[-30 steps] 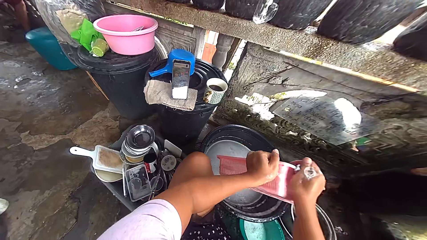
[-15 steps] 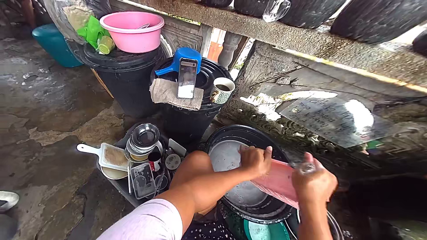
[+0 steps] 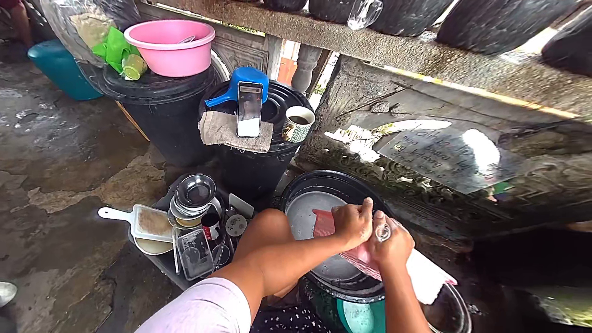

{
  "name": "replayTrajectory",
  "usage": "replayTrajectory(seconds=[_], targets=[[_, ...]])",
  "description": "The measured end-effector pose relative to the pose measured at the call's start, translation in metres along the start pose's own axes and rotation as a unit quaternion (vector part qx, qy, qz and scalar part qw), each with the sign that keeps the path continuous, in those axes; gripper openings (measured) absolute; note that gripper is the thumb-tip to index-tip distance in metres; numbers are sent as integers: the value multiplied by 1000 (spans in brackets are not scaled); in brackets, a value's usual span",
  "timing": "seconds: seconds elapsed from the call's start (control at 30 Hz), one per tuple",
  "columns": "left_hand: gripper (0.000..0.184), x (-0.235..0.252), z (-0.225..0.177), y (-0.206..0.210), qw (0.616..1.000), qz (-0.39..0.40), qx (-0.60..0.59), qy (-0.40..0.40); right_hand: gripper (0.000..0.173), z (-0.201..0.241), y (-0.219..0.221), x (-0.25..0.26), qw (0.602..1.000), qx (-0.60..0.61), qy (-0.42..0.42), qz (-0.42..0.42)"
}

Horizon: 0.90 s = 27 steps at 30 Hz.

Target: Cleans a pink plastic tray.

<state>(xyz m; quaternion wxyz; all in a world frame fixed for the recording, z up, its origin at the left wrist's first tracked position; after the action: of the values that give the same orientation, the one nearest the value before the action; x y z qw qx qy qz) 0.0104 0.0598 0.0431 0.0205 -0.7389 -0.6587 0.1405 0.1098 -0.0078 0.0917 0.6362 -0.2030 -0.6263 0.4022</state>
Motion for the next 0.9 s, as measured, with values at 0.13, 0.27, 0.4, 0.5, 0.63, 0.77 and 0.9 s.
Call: replayTrajectory(seconds=[0.13, 0.27, 0.4, 0.5, 0.63, 0.77, 0.9], targets=[[67, 29, 0, -36, 992, 22, -122, -18, 69, -71, -24, -31, 996, -31, 87, 18], [66, 67, 15, -52, 981, -21, -195, 11, 60, -143, -77, -66, 960, 47, 255, -109], [74, 43, 27, 4, 986, -15, 162, 42, 61, -87, -89, -22, 982, -38, 178, -48], [63, -8, 1, 39, 990, 53, 85, 98, 51, -10, -46, 15, 993, -83, 46, 72], [71, 1, 1, 19, 996, 63, -45, -36, 61, -28, -30, 9, 999, -1, 22, 36], [61, 25, 10, -2, 978, 59, -199, -10, 70, -99, -57, -30, 992, -1, 124, -6], [62, 33, 7, -3, 996, 22, -66, 47, 68, -98, -73, -27, 985, -48, 164, 18]])
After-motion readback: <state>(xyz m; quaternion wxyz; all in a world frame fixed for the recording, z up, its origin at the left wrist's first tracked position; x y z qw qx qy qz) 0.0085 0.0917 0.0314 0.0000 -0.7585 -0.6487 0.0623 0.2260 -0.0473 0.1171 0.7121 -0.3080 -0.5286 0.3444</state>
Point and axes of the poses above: each hand's wrist, its own x-axis towards the middle knuckle, its own y-axis out of the palm, z = x × y, the point moved 9 cm from there along x, towards the middle knuckle, and after that the axes turned 15 degrees about -y, right-handed, at the moved point
